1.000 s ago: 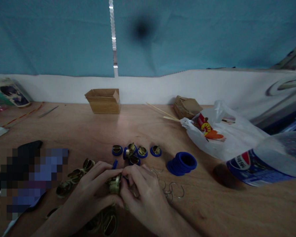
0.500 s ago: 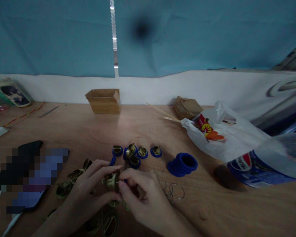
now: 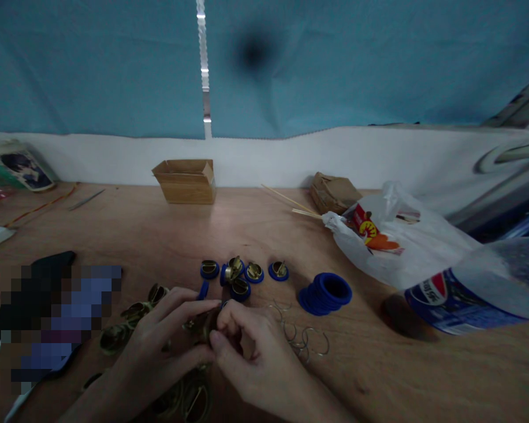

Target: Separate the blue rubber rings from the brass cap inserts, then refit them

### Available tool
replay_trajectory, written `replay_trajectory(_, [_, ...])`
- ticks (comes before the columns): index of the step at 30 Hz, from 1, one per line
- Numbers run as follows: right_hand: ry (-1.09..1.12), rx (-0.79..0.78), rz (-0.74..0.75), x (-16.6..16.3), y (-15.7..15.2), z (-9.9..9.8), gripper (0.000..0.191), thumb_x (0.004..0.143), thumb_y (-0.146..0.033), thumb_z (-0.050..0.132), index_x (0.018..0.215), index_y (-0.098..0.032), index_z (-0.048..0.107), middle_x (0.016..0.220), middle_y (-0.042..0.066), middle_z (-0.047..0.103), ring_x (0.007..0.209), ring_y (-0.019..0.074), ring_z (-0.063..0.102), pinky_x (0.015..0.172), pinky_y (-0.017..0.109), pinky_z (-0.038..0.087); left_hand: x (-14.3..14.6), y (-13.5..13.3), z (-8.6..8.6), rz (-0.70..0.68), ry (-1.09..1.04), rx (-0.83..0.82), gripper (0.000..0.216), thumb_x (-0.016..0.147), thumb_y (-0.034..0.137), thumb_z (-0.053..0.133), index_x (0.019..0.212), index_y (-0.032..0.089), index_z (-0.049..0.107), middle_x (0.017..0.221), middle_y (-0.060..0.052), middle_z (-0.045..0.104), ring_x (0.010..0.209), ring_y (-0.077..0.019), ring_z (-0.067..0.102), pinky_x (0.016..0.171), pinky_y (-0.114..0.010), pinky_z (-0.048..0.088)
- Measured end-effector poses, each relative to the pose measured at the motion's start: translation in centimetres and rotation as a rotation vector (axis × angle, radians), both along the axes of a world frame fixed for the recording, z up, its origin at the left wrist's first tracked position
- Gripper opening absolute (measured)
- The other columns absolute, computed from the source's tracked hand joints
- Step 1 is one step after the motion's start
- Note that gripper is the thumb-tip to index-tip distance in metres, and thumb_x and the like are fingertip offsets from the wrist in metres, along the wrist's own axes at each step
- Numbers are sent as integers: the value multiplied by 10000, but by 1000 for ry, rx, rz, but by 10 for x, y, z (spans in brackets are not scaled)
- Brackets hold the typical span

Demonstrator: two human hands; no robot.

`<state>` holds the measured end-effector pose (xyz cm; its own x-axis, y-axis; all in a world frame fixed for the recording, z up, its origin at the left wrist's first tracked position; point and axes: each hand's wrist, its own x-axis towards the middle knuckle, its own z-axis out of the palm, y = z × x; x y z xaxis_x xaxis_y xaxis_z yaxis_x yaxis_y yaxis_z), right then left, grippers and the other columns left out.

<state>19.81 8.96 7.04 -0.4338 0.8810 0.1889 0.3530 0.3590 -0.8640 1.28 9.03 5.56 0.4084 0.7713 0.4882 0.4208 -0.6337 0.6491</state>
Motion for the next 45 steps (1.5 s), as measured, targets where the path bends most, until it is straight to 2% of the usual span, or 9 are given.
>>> replay_trajectory(8, [-29,2,66,2,1,-3,223,890,-182,416,682,-230,352,609,-56,419,546,105,415,498,232,303,1,-1,1,-12,9,51,432,780,182,767,1166,185,572,984,-64,623,887,-213,626,719,-341,575])
replay_trajectory(14, [28,7,38,0,3,-8,246,864,-179,441,654,-231,324,584,-65,374,520,97,371,484,231,271,0,-1,0,-7,28,17,461,776,150,763,1186,194,558,1021,-65,624,934,-216,614,765,-350,562])
replay_trajectory(22, [55,-70,-2,0,3,-11,249,838,-191,460,636,-236,320,586,-59,378,523,104,363,481,235,276,3,0,1,25,39,16,456,758,159,777,1157,213,562,999,-55,637,894,-218,620,734,-350,566])
replay_trajectory(36, [46,-36,-43,-1,3,-10,268,816,-214,475,612,-236,304,555,-65,360,502,101,344,471,236,248,2,-1,0,-1,75,-36,400,779,165,763,1128,211,574,986,-54,640,880,-224,613,726,-379,559])
replay_trajectory(45, [1,-25,-13,4,2,-8,249,889,-198,412,652,-226,343,611,-52,401,567,116,399,529,249,283,2,0,-1,-8,53,28,420,775,213,781,1144,188,584,971,-78,651,873,-236,630,707,-383,578])
